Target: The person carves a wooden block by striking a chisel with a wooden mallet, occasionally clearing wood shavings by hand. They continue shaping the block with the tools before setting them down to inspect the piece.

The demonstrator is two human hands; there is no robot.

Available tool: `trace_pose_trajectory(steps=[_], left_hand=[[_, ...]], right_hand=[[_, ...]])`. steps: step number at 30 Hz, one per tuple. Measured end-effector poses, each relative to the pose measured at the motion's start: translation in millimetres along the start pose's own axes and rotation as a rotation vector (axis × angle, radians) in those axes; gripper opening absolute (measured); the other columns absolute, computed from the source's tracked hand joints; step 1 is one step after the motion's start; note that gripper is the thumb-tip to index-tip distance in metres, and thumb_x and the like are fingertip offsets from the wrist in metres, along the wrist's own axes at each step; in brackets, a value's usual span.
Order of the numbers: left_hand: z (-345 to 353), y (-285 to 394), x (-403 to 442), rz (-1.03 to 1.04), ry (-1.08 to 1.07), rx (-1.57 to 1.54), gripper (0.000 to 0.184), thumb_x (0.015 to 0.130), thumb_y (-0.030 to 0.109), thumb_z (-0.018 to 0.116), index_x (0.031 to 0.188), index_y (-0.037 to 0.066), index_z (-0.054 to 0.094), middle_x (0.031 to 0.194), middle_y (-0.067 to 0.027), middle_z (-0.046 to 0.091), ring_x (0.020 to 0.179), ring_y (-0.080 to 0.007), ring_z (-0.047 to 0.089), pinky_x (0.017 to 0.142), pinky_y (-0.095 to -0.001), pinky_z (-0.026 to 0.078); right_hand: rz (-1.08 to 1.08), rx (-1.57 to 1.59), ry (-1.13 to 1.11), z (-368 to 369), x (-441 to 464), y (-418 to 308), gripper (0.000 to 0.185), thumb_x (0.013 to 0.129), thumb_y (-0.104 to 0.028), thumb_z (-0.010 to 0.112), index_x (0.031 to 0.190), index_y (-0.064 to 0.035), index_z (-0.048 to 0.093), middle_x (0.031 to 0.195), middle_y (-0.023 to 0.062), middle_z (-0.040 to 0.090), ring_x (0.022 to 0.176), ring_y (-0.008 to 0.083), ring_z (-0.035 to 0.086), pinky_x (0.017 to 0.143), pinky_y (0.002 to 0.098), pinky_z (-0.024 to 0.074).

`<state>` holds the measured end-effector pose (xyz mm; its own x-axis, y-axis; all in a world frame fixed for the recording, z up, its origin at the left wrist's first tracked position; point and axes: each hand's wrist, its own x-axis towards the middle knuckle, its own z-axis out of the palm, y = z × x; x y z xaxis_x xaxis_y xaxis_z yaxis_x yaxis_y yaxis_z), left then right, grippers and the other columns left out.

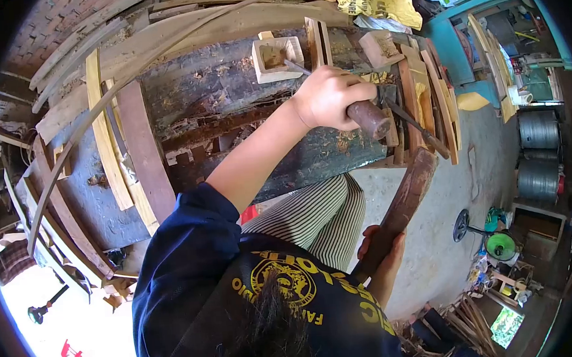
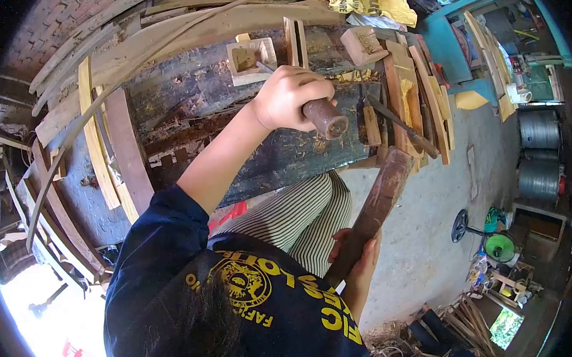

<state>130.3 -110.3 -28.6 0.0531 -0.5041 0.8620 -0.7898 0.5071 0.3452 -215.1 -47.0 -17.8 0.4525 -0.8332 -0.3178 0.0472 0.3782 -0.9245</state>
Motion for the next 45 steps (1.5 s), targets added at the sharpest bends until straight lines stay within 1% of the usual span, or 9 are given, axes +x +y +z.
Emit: trace_pose_trajectory(steps=[3,5,19,21,28,37,42,43,45], left_hand=[[-9.2,0.8,7.0,-0.073,-0.023,-0.076,0.032,0.060,0.022,0.075,0.081,0.010,0.054,0.066,-0.0083,0.059,0.058,-0.0309,0.059,0.051,-0.0388,0.047],[-15.6,3.5,13.9,-0.305,-0.256,-0.111,0.037,0.057,0.023,0.075,0.085,0.009,0.054,0.065,-0.0086,0.058,0.061,-0.0327,0.059,0.053,-0.0393,0.048],[-22.3,2.2,16.0,-0.385,-0.074,-0.175,0.026,0.053,0.022,0.071,0.074,0.008,0.063,0.063,-0.0110,0.060,0.059,-0.0321,0.059,0.055,-0.0362,0.048],[-26.0,0.7,18.9,-0.408,-0.068,-0.184,0.026,0.054,0.019,0.070,0.075,0.007,0.063,0.062,-0.0119,0.059,0.058,-0.0316,0.059,0.055,-0.0347,0.048],[-29.9,0.5,22.4,-0.402,-0.097,-0.266,0.025,0.054,0.019,0.070,0.074,0.006,0.063,0.064,-0.0124,0.060,0.058,-0.0314,0.058,0.056,-0.0345,0.048],[-21.5,8.4,4.5,-0.323,-0.235,-0.221,0.029,0.052,0.027,0.075,0.066,0.009,0.057,0.063,-0.0093,0.059,0.060,-0.0326,0.059,0.053,-0.0368,0.046],[-17.6,0.8,-2.6,-0.280,-0.143,-0.216,0.031,0.052,0.030,0.075,0.068,0.010,0.058,0.065,-0.0093,0.060,0.062,-0.0326,0.059,0.054,-0.0373,0.046],[-19.3,1.2,-2.6,-0.286,-0.145,-0.217,0.030,0.052,0.029,0.075,0.069,0.010,0.059,0.066,-0.0094,0.060,0.063,-0.0328,0.059,0.055,-0.0375,0.047],[-20.2,0.6,-5.2,-0.279,-0.142,-0.209,0.030,0.053,0.029,0.075,0.069,0.010,0.059,0.066,-0.0097,0.060,0.063,-0.0329,0.059,0.055,-0.0376,0.047]], right_hand=[[0.004,-0.062,-0.008,-2.3,5.1,-2.2,0.062,0.094,-0.057,0.038,0.128,-0.0062,0.031,0.087,0.0229,0.061,0.052,0.0188,0.057,0.042,0.0291,0.0476],[-0.006,-0.090,-0.022,0.4,7.8,-4.3,0.061,0.094,-0.057,0.038,0.127,-0.0060,0.032,0.087,0.0225,0.061,0.052,0.0186,0.058,0.042,0.0289,0.0473],[-0.244,-0.290,0.051,52.0,26.3,-29.9,0.060,0.093,-0.060,0.036,0.119,-0.0064,0.037,0.081,0.0153,0.059,0.052,0.0182,0.055,0.045,0.0289,0.0453],[-0.417,-0.360,0.035,58.8,32.8,-38.2,0.055,0.094,-0.052,0.043,0.122,-0.0053,0.034,0.078,0.0147,0.057,0.053,0.0183,0.055,0.047,0.0288,0.0449],[-0.465,-0.427,0.025,82.3,52.7,-50.0,0.044,0.096,-0.045,0.042,0.114,-0.0053,0.037,0.070,0.0107,0.054,0.051,0.0170,0.053,0.046,0.0280,0.0438],[-0.554,-0.409,-0.056,97.4,55.0,-50.9,0.057,0.091,-0.049,0.052,0.115,-0.0004,0.036,0.076,0.0127,0.054,0.056,0.0178,0.054,0.049,0.0285,0.0445],[-0.867,-0.315,-0.028,109.4,51.9,-38.4,0.068,0.088,-0.055,0.052,0.121,-0.0005,0.029,0.077,0.0155,0.056,0.061,0.0188,0.057,0.050,0.0289,0.0464],[-0.911,-0.175,0.010,115.8,52.9,-32.1,0.068,0.086,-0.045,0.062,0.122,-0.0002,0.027,0.077,0.0158,0.056,0.063,0.0200,0.057,0.052,0.0288,0.0479],[-0.896,-0.334,-0.038,97.0,63.9,-10.2,0.058,0.083,-0.034,0.060,0.119,0.0008,0.032,0.081,0.0156,0.056,0.065,0.0196,0.057,0.055,0.0291,0.0480]])
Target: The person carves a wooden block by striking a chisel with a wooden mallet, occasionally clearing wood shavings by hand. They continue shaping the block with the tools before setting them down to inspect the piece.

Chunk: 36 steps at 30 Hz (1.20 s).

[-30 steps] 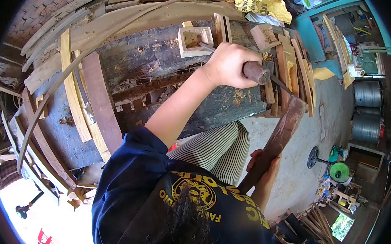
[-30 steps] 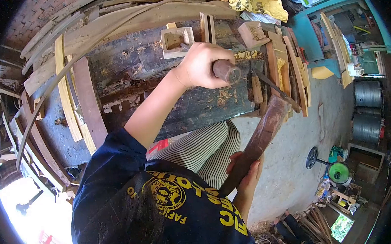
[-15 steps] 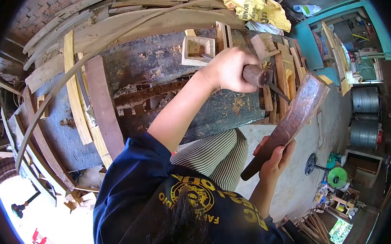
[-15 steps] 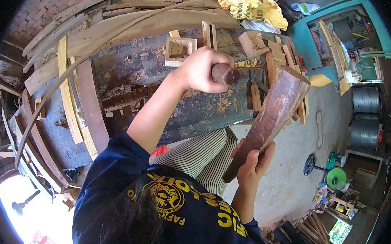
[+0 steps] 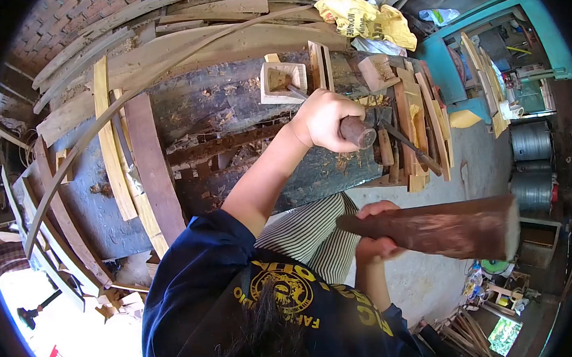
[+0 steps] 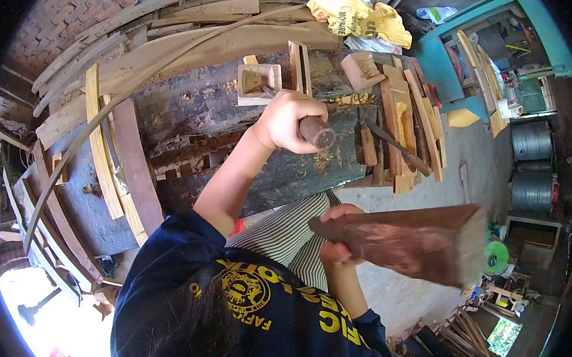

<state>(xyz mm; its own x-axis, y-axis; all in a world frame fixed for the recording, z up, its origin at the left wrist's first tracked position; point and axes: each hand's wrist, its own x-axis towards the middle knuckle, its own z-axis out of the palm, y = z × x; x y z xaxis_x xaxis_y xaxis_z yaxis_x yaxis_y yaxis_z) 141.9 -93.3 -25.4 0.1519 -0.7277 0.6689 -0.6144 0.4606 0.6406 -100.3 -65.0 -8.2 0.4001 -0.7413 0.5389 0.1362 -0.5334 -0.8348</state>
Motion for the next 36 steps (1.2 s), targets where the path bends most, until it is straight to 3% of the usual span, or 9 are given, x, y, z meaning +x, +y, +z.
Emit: trace_pose_trajectory(steps=[6,11,13,14,17,21,23,29,36], left_hand=[[3.1,-2.2,0.0,0.074,0.093,-0.025,0.031,0.054,0.033,0.073,0.069,0.011,0.059,0.063,-0.0084,0.060,0.060,-0.0320,0.060,0.052,-0.0389,0.047],[-2.4,-2.8,-7.3,0.061,0.001,-0.033,0.030,0.052,0.028,0.073,0.069,0.008,0.059,0.065,-0.0101,0.058,0.061,-0.0336,0.057,0.056,-0.0384,0.047],[-3.0,-2.6,-7.3,0.072,0.023,-0.034,0.029,0.052,0.027,0.073,0.068,0.008,0.058,0.064,-0.0100,0.057,0.061,-0.0336,0.057,0.056,-0.0386,0.046],[-3.1,-2.5,-7.4,0.081,0.043,-0.035,0.029,0.052,0.027,0.073,0.067,0.008,0.057,0.063,-0.0099,0.057,0.060,-0.0336,0.057,0.055,-0.0389,0.045],[-1.7,-2.2,-7.5,0.066,0.034,-0.013,0.030,0.051,0.027,0.072,0.066,0.008,0.055,0.062,-0.0100,0.056,0.060,-0.0337,0.056,0.055,-0.0390,0.045],[1.5,-5.0,-5.1,0.073,0.020,0.002,0.032,0.050,0.028,0.072,0.065,0.007,0.053,0.062,-0.0106,0.055,0.060,-0.0347,0.056,0.055,-0.0392,0.045],[-2.3,-5.4,-1.4,0.082,0.021,0.027,0.031,0.051,0.028,0.072,0.065,0.008,0.053,0.062,-0.0107,0.055,0.060,-0.0347,0.056,0.055,-0.0394,0.045],[0.7,-1.6,5.3,0.013,-0.060,0.067,0.029,0.053,0.030,0.072,0.066,0.009,0.056,0.063,-0.0099,0.057,0.061,-0.0331,0.058,0.053,-0.0394,0.046],[4.3,-2.2,7.9,0.037,-0.062,0.106,0.026,0.055,0.030,0.070,0.064,0.010,0.055,0.062,-0.0089,0.059,0.061,-0.0323,0.060,0.054,-0.0404,0.048]], right_hand=[[0.291,-0.374,-0.196,4.0,-20.6,17.3,0.039,0.072,0.002,0.048,0.110,0.0064,0.042,0.098,0.0157,0.054,0.071,0.0194,0.054,0.064,0.0319,0.0495],[-0.097,0.129,0.022,4.1,-25.0,17.0,0.038,0.085,-0.018,0.059,0.113,0.0018,0.043,0.094,0.0156,0.056,0.065,0.0186,0.056,0.061,0.0269,0.0484],[-0.128,-0.790,-0.249,0.0,-13.1,10.5,0.032,0.087,-0.015,0.057,0.110,0.0010,0.041,0.087,0.0143,0.055,0.063,0.0190,0.056,0.058,0.0274,0.0475],[0.271,-0.495,-0.226,4.2,-22.3,16.5,0.033,0.088,-0.011,0.054,0.113,0.0002,0.036,0.081,0.0137,0.052,0.061,0.0184,0.055,0.057,0.0279,0.0465],[0.352,-0.141,-0.101,1.8,-28.8,12.2,0.039,0.088,-0.010,0.052,0.119,-0.0007,0.028,0.077,0.0134,0.050,0.059,0.0178,0.053,0.054,0.0289,0.0462],[-0.018,0.146,0.087,12.4,-25.4,5.5,0.042,0.089,-0.010,0.052,0.121,-0.0007,0.027,0.080,0.0137,0.052,0.059,0.0190,0.054,0.054,0.0290,0.0472],[0.057,-0.555,-0.221,-5.1,-27.2,17.7,0.036,0.090,-0.011,0.052,0.118,-0.0007,0.031,0.080,0.0124,0.053,0.058,0.0171,0.053,0.054,0.0272,0.0468],[0.357,-0.141,-0.073,-8.6,-32.6,8.6,0.045,0.092,-0.022,0.053,0.124,-0.0017,0.029,0.079,0.0123,0.054,0.058,0.0176,0.053,0.054,0.0295,0.0473],[0.026,0.021,0.067,-7.4,-39.5,12.3,0.071,0.092,-0.051,0.049,0.145,-0.0270,0.008,0.084,0.0160,0.052,0.058,0.0214,0.053,0.050,0.0314,0.0486]])
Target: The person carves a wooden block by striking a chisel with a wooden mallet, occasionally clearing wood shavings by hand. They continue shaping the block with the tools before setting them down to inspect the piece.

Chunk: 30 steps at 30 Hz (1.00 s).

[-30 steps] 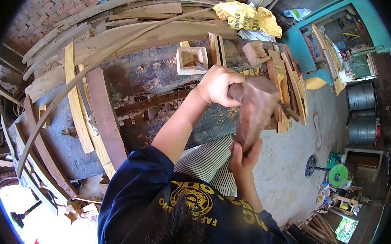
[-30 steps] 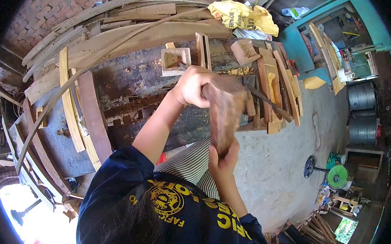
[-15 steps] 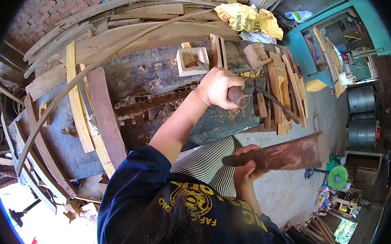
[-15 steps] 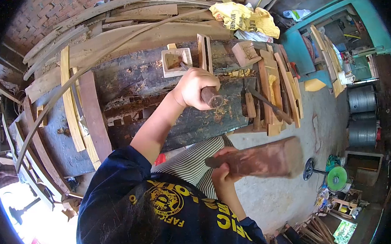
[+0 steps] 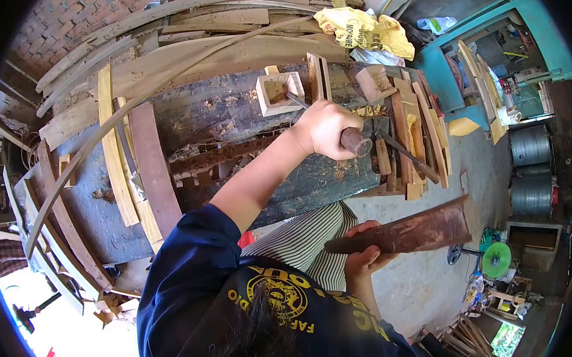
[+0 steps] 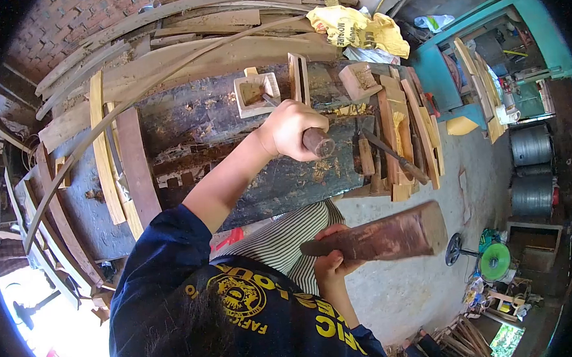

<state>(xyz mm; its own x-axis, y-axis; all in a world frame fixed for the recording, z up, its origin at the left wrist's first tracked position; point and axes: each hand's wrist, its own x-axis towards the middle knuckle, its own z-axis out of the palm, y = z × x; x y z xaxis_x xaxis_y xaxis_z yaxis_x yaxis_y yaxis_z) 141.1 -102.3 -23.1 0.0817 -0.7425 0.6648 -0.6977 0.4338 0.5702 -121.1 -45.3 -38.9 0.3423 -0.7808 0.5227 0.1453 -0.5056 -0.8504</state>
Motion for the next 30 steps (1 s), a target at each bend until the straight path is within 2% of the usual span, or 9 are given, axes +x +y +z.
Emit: trace_pose_trajectory(steps=[9,14,16,19,22,28,30], left_hand=[[-2.4,6.5,2.4,-0.020,-0.018,0.041,0.027,0.055,0.029,0.070,0.067,0.009,0.056,0.064,-0.0097,0.059,0.062,-0.0327,0.059,0.056,-0.0404,0.048],[0.5,-1.0,0.6,-0.020,0.010,0.074,0.027,0.055,0.029,0.071,0.067,0.010,0.056,0.064,-0.0092,0.059,0.061,-0.0327,0.059,0.055,-0.0403,0.048],[2.9,0.1,-0.6,-0.029,-0.026,0.098,0.027,0.057,0.035,0.070,0.065,0.013,0.057,0.062,-0.0080,0.061,0.060,-0.0309,0.062,0.053,-0.0407,0.049],[2.7,7.0,-2.0,0.006,-0.020,0.106,0.027,0.055,0.029,0.071,0.067,0.011,0.056,0.062,-0.0086,0.058,0.061,-0.0324,0.059,0.054,-0.0404,0.048],[3.3,7.3,0.3,-0.014,-0.034,0.077,0.027,0.054,0.029,0.071,0.068,0.010,0.057,0.063,-0.0088,0.059,0.061,-0.0325,0.060,0.054,-0.0400,0.048],[-4.6,1.0,3.3,-0.036,0.007,0.034,0.027,0.056,0.028,0.071,0.070,0.010,0.059,0.066,-0.0092,0.062,0.063,-0.0323,0.061,0.055,-0.0392,0.049],[-1.7,0.5,2.8,-0.039,-0.004,0.037,0.027,0.057,0.029,0.071,0.071,0.010,0.059,0.066,-0.0093,0.062,0.063,-0.0322,0.061,0.056,-0.0394,0.049]], right_hand=[[0.006,-0.002,0.019,-1.7,11.4,-3.9,0.072,0.092,-0.049,0.049,0.145,-0.0212,0.008,0.084,0.0161,0.053,0.058,0.0203,0.054,0.051,0.0304,0.0484],[0.073,-0.006,0.008,-3.4,11.7,-7.9,0.071,0.093,-0.050,0.048,0.145,-0.0213,0.009,0.084,0.0165,0.053,0.057,0.0203,0.053,0.050,0.0304,0.0484],[0.065,-0.019,-0.006,-3.9,12.9,-9.1,0.071,0.093,-0.050,0.047,0.145,-0.0220,0.009,0.084,0.0166,0.053,0.056,0.0205,0.053,0.050,0.0303,0.0482],[-0.011,0.018,0.044,-1.0,20.8,-16.8,0.070,0.092,-0.053,0.046,0.144,-0.0236,0.010,0.084,0.0164,0.053,0.056,0.0208,0.054,0.050,0.0304,0.0481],[0.030,0.061,0.096,0.1,26.4,-25.3,0.076,0.087,-0.057,0.053,0.139,-0.0182,0.014,0.082,0.0182,0.053,0.060,0.0233,0.056,0.051,0.0322,0.0502],[0.088,0.057,0.059,5.4,31.9,-39.1,0.073,0.088,-0.058,0.050,0.136,-0.0151,0.016,0.084,0.0185,0.053,0.061,0.0245,0.057,0.051,0.0311,0.0501],[0.049,-0.017,0.042,8.6,37.5,-44.0,0.069,0.089,-0.063,0.043,0.135,-0.0135,0.027,0.081,0.0160,0.053,0.057,0.0222,0.055,0.050,0.0311,0.0490]])
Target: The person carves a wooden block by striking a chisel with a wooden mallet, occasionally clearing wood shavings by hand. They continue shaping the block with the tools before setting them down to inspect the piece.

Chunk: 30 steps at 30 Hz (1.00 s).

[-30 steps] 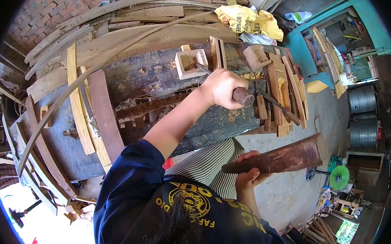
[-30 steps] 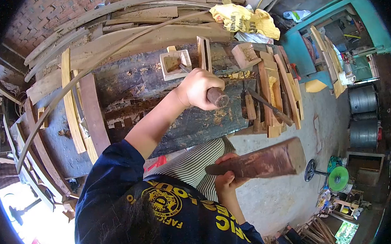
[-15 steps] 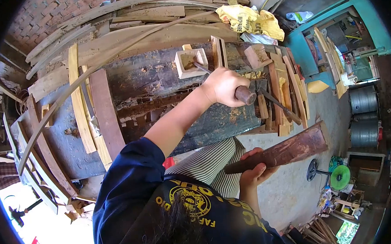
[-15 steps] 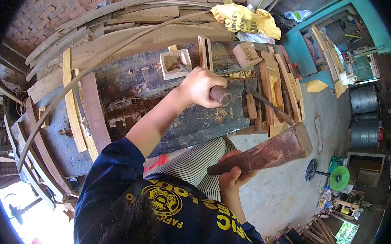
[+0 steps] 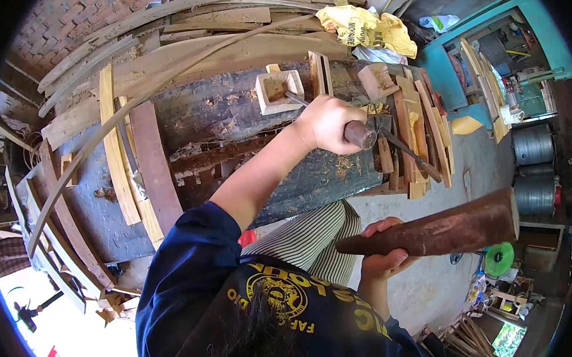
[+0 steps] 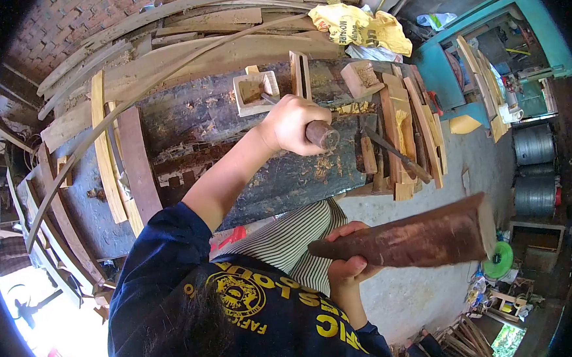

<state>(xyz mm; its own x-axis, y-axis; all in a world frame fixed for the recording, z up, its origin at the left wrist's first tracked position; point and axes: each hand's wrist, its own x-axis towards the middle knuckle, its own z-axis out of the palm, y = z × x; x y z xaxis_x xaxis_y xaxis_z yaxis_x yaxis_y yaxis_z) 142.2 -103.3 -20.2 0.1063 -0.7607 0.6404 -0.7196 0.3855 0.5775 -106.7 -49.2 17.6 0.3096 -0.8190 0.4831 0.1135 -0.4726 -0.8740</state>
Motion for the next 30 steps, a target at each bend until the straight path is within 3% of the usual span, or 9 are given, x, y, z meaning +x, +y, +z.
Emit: trace_pose_trajectory(steps=[7,10,12,16,19,23,27,29,30], left_hand=[[1.1,3.1,-1.3,0.013,-0.014,0.014,0.026,0.057,0.029,0.070,0.069,0.010,0.058,0.064,-0.0089,0.059,0.062,-0.0326,0.060,0.055,-0.0402,0.048],[6.3,-0.5,-3.9,0.039,0.019,0.024,0.025,0.058,0.029,0.070,0.067,0.010,0.056,0.062,-0.0087,0.058,0.060,-0.0327,0.059,0.054,-0.0403,0.048],[1.6,2.3,-4.5,0.029,-0.009,0.020,0.025,0.057,0.029,0.070,0.067,0.010,0.056,0.063,-0.0087,0.058,0.060,-0.0326,0.059,0.054,-0.0401,0.048],[4.6,-1.6,-8.9,0.041,-0.044,0.012,0.025,0.057,0.029,0.071,0.067,0.011,0.057,0.063,-0.0081,0.058,0.061,-0.0316,0.059,0.054,-0.0400,0.047],[5.5,-3.5,-8.6,0.073,-0.004,-0.017,0.026,0.057,0.029,0.071,0.067,0.011,0.056,0.062,-0.0077,0.057,0.060,-0.0310,0.059,0.054,-0.0399,0.047],[2.6,-2.8,-10.8,0.099,0.010,-0.015,0.025,0.055,0.031,0.069,0.062,0.013,0.053,0.058,-0.0068,0.057,0.056,-0.0303,0.059,0.051,-0.0398,0.048],[7.8,-4.7,-13.0,0.129,0.013,0.012,0.027,0.053,0.031,0.070,0.063,0.013,0.054,0.058,-0.0073,0.057,0.057,-0.0300,0.059,0.052,-0.0398,0.048],[9.9,-6.3,-13.0,0.144,0.041,-0.018,0.027,0.052,0.031,0.070,0.064,0.013,0.054,0.059,-0.0072,0.057,0.058,-0.0298,0.059,0.053,-0.0400,0.048],[10.4,-6.1,-14.1,0.155,0.068,-0.046,0.027,0.052,0.031,0.071,0.064,0.013,0.054,0.059,-0.0072,0.057,0.058,-0.0296,0.060,0.053,-0.0403,0.048]], right_hand=[[-0.184,-0.034,-0.181,-12.2,-0.4,29.1,0.065,0.089,-0.061,0.042,0.107,0.0002,0.051,0.080,0.0142,0.055,0.063,0.0211,0.056,0.059,0.0297,0.0483],[0.048,-0.457,-0.403,6.0,-4.5,34.3,0.055,0.091,-0.051,0.043,0.108,0.0009,0.051,0.080,0.0144,0.058,0.074,0.0197,0.058,0.073,0.0312,0.0469],[0.215,-0.455,-0.134,21.2,-14.0,24.1,0.044,0.090,-0.041,0.044,0.106,-0.0010,0.052,0.078,0.0139,0.058,0.081,0.0184,0.057,0.083,0.0340,0.0437],[-0.073,0.039,-0.258,-11.7,-11.3,41.6,0.035,0.088,-0.019,0.055,0.113,0.0008,0.042,0.085,0.0119,0.054,0.069,0.0180,0.055,0.069,0.0284,0.0462],[0.038,-0.431,-0.225,-6.0,-21.3,73.7,0.029,0.090,-0.013,0.053,0.111,0.0004,0.039,0.080,0.0117,0.054,0.061,0.0167,0.053,0.058,0.0256,0.0452],[0.289,-0.106,-0.070,3.9,-8.5,33.0,0.021,0.091,-0.014,0.050,0.103,-0.0014,0.039,0.077,0.0115,0.054,0.056,0.0166,0.052,0.051,0.0265,0.0445],[-0.076,0.205,-0.040,-1.9,-9.4,40.4,0.025,0.090,-0.019,0.054,0.101,-0.0009,0.040,0.080,0.0122,0.054,0.059,0.0167,0.055,0.054,0.0263,0.0476],[0.205,-0.438,-0.380,-16.6,-14.6,46.4,0.033,0.084,-0.013,0.060,0.111,0.0022,0.049,0.094,0.0143,0.055,0.094,0.0209,0.053,0.082,0.0339,0.0440],[0.431,-0.432,-0.319,-15.2,-19.7,46.8,0.037,0.084,-0.008,0.060,0.114,0.0031,0.043,0.095,0.0127,0.054,0.088,0.0204,0.054,0.077,0.0319,0.0451]])
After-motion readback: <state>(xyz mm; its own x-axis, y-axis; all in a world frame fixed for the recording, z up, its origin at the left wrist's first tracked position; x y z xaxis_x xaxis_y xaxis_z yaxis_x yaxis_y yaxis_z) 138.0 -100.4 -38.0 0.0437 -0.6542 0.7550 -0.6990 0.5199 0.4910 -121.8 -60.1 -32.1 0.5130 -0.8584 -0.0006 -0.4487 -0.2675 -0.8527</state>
